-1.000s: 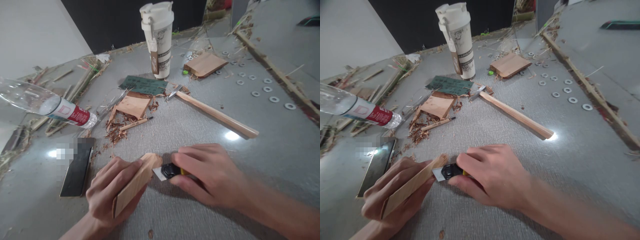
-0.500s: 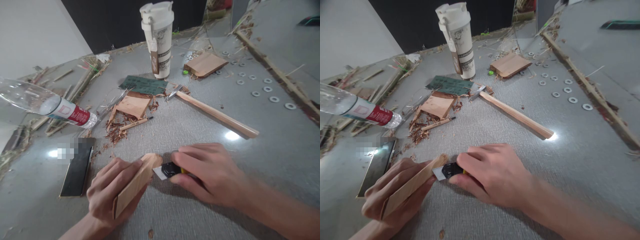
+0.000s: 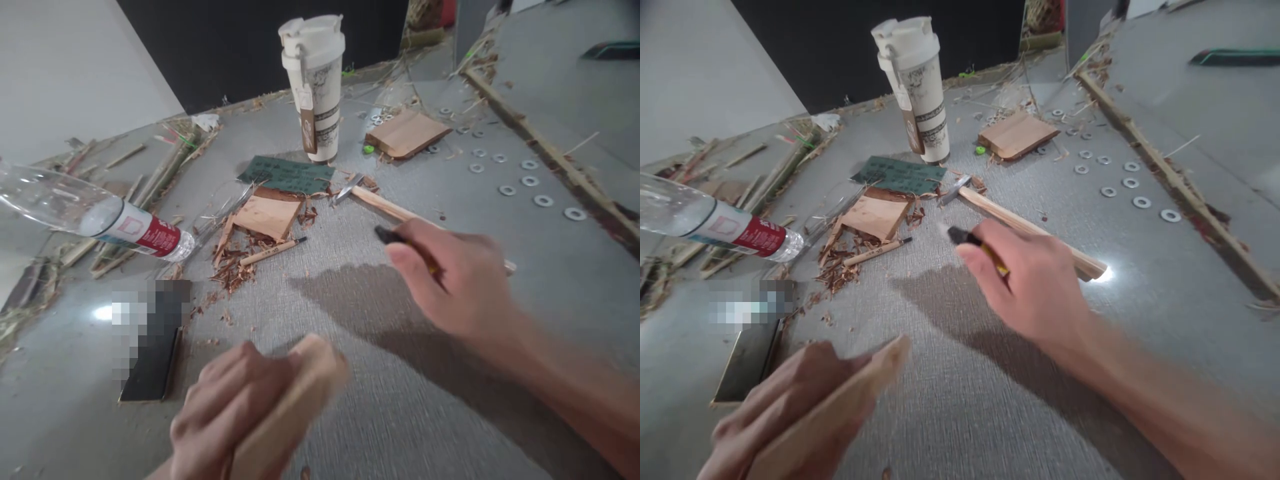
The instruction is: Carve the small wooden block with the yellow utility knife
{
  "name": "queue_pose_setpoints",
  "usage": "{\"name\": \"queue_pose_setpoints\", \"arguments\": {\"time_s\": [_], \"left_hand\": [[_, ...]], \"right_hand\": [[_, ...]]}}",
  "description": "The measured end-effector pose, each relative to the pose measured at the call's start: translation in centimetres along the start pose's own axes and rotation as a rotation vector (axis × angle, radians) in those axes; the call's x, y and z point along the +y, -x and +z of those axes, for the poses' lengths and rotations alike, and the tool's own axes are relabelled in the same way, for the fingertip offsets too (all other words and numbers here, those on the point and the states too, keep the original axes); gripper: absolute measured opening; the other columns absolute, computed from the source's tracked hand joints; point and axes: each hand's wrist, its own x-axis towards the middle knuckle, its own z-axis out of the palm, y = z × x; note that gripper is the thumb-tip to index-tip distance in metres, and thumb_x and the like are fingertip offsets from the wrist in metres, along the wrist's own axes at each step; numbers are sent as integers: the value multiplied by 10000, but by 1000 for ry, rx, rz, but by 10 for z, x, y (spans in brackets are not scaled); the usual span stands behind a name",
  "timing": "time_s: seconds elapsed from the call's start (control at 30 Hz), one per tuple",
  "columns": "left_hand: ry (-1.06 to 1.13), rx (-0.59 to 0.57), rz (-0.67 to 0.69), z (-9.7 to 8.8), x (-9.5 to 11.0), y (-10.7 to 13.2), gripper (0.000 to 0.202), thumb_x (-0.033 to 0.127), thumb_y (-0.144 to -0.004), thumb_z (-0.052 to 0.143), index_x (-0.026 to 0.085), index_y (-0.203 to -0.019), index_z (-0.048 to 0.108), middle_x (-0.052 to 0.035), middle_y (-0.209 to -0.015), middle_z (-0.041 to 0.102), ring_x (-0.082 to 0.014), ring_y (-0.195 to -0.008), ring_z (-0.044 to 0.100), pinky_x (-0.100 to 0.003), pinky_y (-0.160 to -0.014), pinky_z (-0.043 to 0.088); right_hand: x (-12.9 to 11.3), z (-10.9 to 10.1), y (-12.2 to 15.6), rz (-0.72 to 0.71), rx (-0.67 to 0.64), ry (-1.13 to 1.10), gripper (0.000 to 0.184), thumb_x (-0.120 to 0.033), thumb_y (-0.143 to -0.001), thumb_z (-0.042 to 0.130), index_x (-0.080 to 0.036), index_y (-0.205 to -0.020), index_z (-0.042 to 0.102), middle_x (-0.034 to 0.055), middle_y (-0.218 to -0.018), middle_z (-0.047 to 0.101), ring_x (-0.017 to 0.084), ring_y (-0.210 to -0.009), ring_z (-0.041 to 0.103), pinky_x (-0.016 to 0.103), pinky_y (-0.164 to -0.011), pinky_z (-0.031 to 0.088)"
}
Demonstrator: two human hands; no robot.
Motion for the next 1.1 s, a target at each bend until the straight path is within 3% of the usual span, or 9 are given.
{"name": "queue_pose_setpoints", "arguments": {"time_s": [0.17,0.43,0.7,1.0,1.1], "left_hand": [[11,130,25,3,-14,-15,137,53,-870,792,91,-981,722,-25,-848,759,-116,-674,659,-267,-567,540],[38,72,-5,6,-15,-9,197,50,-901,760,102,-1090,747,-45,-905,763,-144,-733,668,-302,-610,555],[39,79,14,5,-14,-10,179,28,-882,775,74,-1051,738,-49,-919,766,-137,-759,674,-295,-624,559],[-95,112,-100,5,-1,-17,76,134,-980,681,201,-949,701,18,-780,756,-113,-572,633,-285,-490,538],[-111,85,-58,2,7,-18,113,153,-1012,637,207,-935,700,11,-742,740,-118,-541,638,-288,-452,509]], "right_hand": [[-24,-1,11,-172,-166,-159,379,-441,-1139,428,-208,-890,592,-42,-681,583,102,-557,494,273,-559,327],[-40,0,23,-291,-257,-222,386,-458,-1141,415,-212,-889,572,-43,-711,583,106,-594,495,291,-588,346],[-41,5,24,-304,-266,-217,410,-473,-1141,419,-214,-850,547,-45,-718,581,104,-588,495,300,-577,324],[-44,1,24,-380,-230,-169,469,-484,-1157,348,-207,-877,603,-18,-716,587,120,-587,495,315,-584,353],[-35,4,17,-353,-200,-102,467,-490,-1150,367,-208,-895,637,-6,-705,600,125,-573,498,314,-566,344]]}}
